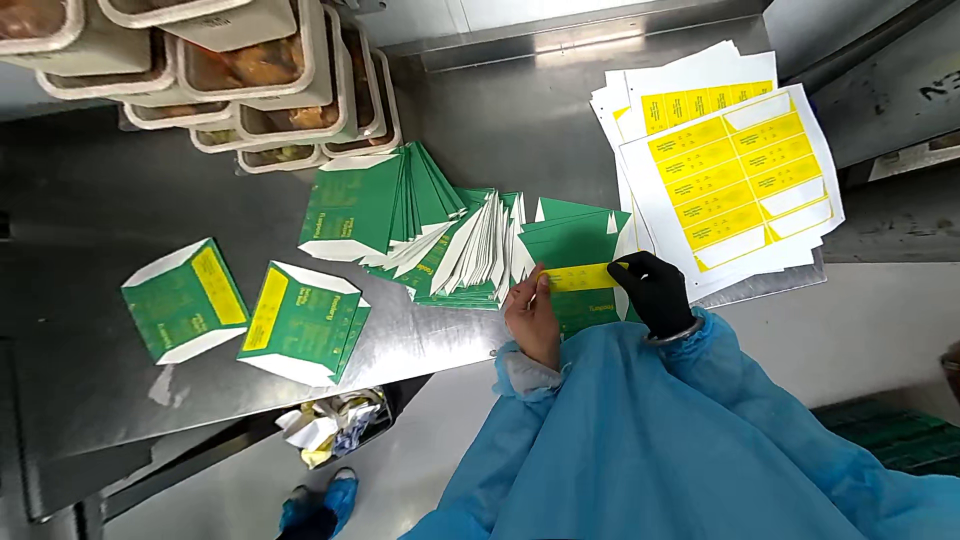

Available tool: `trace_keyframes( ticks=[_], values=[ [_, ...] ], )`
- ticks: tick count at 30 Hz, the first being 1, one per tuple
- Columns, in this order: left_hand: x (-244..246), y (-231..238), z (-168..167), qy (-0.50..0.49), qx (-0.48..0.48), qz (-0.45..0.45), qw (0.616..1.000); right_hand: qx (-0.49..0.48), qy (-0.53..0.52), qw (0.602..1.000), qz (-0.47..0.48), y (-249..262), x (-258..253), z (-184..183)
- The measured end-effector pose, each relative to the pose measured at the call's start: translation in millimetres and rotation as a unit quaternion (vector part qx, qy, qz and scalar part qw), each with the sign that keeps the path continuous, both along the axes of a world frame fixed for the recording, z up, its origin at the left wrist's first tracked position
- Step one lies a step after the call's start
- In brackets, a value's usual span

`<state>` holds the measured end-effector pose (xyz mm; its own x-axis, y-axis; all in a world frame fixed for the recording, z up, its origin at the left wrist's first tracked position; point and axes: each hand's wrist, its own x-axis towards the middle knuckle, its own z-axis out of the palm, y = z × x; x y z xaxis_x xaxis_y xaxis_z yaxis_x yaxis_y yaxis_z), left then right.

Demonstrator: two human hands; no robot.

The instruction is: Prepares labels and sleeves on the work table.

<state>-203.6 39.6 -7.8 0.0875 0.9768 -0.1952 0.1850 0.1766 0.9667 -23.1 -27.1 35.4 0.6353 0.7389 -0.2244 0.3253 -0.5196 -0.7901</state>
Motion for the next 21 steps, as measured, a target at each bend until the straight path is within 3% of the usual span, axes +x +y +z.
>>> trace_keyframes(
  ticks=[10, 17, 21],
  values=[
    [40.3, 31.4, -44.2, 0.157, 0.059, 0.041, 0.985, -0.104, -0.058, 0.993, 0.018, 40.7, 28.6, -73.9],
    [54.7, 28.1, -59.4, 0.260, 0.081, 0.055, 0.961, -0.100, -0.143, 0.984, 0.020, 39.0, 19.8, -90.1],
    [58.6, 27.9, -50.4, 0.280, 0.071, 0.082, 0.954, -0.078, -0.108, 0.991, -0.011, 39.0, 25.5, -83.1]
  ],
)
